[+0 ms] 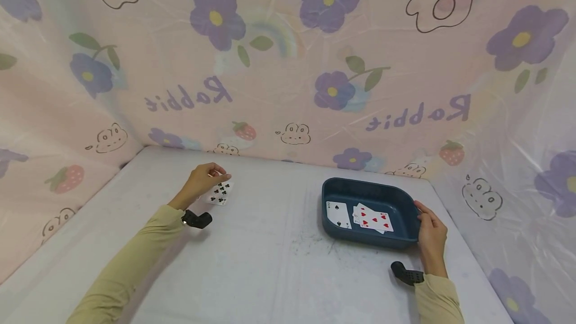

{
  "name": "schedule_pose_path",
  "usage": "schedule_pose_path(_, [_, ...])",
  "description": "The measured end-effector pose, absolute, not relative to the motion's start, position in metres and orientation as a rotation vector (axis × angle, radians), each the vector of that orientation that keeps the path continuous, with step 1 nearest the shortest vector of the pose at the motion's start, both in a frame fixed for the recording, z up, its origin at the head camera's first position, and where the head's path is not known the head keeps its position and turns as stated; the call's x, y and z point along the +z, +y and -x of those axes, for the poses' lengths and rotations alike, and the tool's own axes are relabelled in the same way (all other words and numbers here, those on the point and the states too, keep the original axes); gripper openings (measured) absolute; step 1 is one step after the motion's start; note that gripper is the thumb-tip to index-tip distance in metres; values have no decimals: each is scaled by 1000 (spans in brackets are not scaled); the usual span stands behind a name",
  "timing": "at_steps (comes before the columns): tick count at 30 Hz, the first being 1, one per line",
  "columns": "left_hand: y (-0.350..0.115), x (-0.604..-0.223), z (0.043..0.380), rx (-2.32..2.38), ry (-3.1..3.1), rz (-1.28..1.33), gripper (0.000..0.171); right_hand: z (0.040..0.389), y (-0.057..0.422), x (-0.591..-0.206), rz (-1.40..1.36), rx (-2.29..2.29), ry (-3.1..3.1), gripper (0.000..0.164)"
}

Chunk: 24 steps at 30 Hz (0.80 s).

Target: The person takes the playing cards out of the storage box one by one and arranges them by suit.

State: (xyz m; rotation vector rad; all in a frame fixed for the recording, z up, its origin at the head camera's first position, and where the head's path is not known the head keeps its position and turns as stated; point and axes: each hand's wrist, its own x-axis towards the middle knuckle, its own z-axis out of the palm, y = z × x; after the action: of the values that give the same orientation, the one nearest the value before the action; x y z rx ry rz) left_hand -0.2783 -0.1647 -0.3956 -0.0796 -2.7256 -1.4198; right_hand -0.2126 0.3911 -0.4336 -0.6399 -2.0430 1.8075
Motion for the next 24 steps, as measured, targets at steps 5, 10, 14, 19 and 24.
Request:
schedule_pose_path(5, [-151, -387, 274, -1439, -2690, 141, 27, 211, 389, -433, 655, 1830, -2005, 45])
schedule_pose_path(10, [-139, -378, 272, -1453, -2627, 237, 19, 212, 389, -432, 666, 1849, -2000, 46])
schedule_pose_path(14, [-131, -373, 271, -1464, -2594, 294, 16, 212, 389, -431, 681, 1849, -2019, 47])
schedule_pose_path(19, [-123, -368, 269, -1523, -2586, 349, 16, 212, 390, -431, 658, 1847, -2032, 48])
schedule_pose_path(24, [-115, -364, 268, -1555, -2612, 381, 16, 213, 391, -431, 648, 1856, -2023, 49])
